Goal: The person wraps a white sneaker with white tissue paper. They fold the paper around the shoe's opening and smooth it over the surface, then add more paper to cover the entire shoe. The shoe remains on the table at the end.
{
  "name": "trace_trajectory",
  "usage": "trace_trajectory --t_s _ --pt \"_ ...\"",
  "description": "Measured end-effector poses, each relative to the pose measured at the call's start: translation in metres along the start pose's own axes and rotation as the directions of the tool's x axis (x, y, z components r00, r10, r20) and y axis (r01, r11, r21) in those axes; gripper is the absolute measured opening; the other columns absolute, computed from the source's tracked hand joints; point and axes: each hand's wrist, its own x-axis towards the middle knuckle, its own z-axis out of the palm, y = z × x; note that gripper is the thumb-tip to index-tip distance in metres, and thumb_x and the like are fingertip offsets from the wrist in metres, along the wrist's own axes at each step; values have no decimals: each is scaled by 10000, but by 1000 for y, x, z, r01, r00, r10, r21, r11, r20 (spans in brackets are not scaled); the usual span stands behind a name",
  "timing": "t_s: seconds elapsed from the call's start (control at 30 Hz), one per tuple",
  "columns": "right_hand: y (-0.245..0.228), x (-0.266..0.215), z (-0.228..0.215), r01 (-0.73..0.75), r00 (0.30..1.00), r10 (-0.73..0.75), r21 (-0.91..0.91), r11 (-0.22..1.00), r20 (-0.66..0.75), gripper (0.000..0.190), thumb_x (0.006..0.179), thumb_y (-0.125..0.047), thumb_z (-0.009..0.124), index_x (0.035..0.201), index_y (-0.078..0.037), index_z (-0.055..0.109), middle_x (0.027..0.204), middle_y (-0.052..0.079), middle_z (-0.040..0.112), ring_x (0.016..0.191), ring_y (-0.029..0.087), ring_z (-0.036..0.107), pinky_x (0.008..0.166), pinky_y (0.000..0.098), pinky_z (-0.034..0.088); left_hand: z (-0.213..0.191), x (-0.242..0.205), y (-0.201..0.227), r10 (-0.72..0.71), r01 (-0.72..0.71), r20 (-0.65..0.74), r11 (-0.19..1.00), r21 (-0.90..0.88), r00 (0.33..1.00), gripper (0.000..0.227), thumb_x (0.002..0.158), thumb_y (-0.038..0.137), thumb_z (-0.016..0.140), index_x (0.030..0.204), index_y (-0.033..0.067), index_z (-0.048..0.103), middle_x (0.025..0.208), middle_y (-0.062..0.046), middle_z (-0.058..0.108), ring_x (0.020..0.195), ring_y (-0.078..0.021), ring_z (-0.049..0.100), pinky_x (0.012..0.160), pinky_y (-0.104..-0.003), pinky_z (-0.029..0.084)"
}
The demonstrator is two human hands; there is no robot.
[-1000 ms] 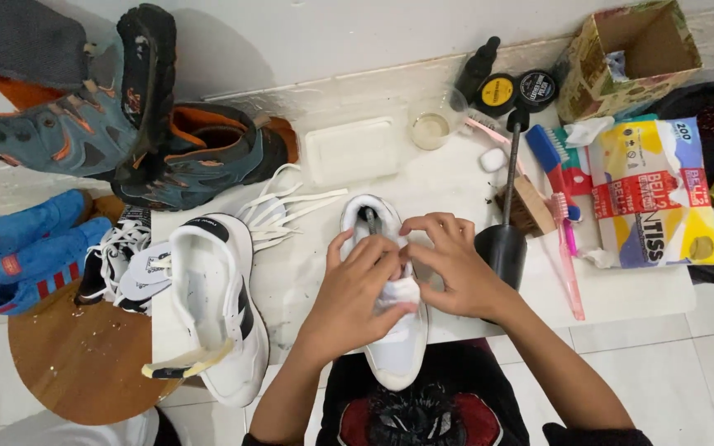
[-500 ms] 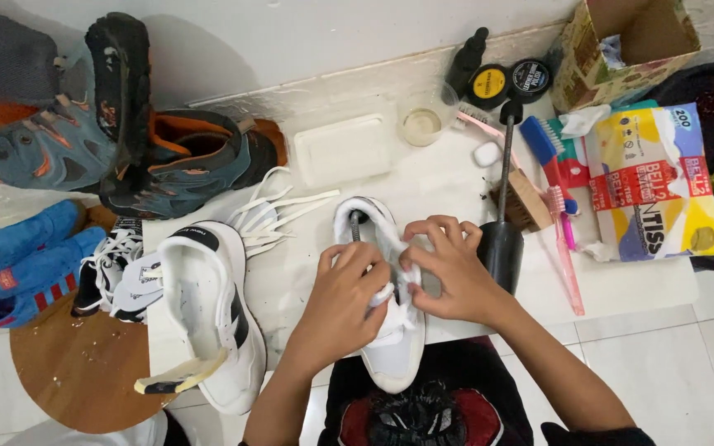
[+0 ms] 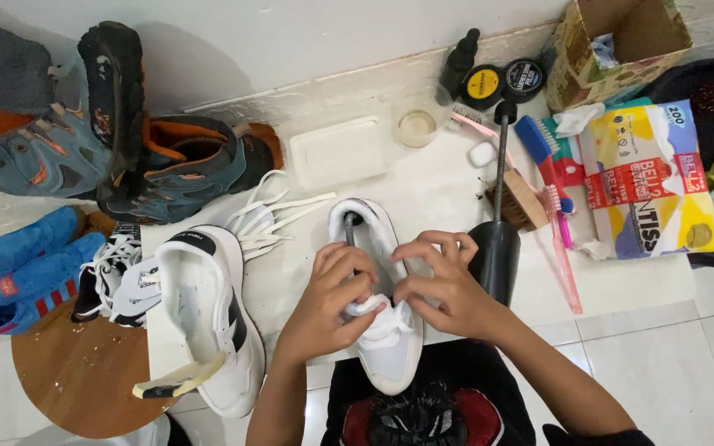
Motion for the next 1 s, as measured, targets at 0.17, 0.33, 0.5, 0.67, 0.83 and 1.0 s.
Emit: trace_trajectory --t_s 0.17,0.33,0.5,0.67,0.83,1.0 --pt "2 1 5 108 991 -112 -45 993 -75 269 908 -187 551 718 -330 678 1153 -15 580 1136 261 380 977 526 97 -1 1 0 -3 3 -21 1000 -19 1000 271 765 75 744 657 111 498 861 -79 614 984 -320 611 988 -590 347" --pt "4 -3 5 147 987 -151 -77 986 -52 267 935 -271 533 697 -324 644 1108 -22 587 1132 254 383 997 549 73 0 1 4 -19 23 -51 998 64 998 269 780 75 734 673 106 489 854 -77 615 992 -315 627 1009 -607 311" --pt "5 -5 3 167 985 -172 -161 973 -15 270 922 -477 551 713 -313 605 1113 -20 561 1121 253 372 1018 566 39 2 5 12 -57 58 -10 980 192 998 189 785 70 728 718 61 552 851 -130 643 1024 -354 633 1025 -682 230" --pt "5 -3 2 175 984 -179 -214 961 0 286 886 -508 573 696 -294 591 1118 -24 546 1124 245 368 1022 577 40 -1 3 8 -60 53 27 980 191 998 198 789 97 730 721 74 546 857 -124 655 1061 -348 625 1034 -667 232" --pt "17 -14 10 196 980 -199 -219 956 6 245 875 -478 596 720 -289 600 1108 -32 532 1131 220 364 1017 577 54 0 2 9 -87 82 19 979 185 996 170 796 87 720 731 69 565 856 -139 670 1070 -358 625 1031 -671 231" --pt "20 -11 12 229 966 -246 -175 958 -83 282 866 -571 563 761 -320 637 1064 -26 533 1112 235 378 1048 552 27 3 -1 7 -24 26 -12 969 244 1000 180 823 113 706 738 78 552 838 -108 641 1021 -320 632 1023 -670 223"
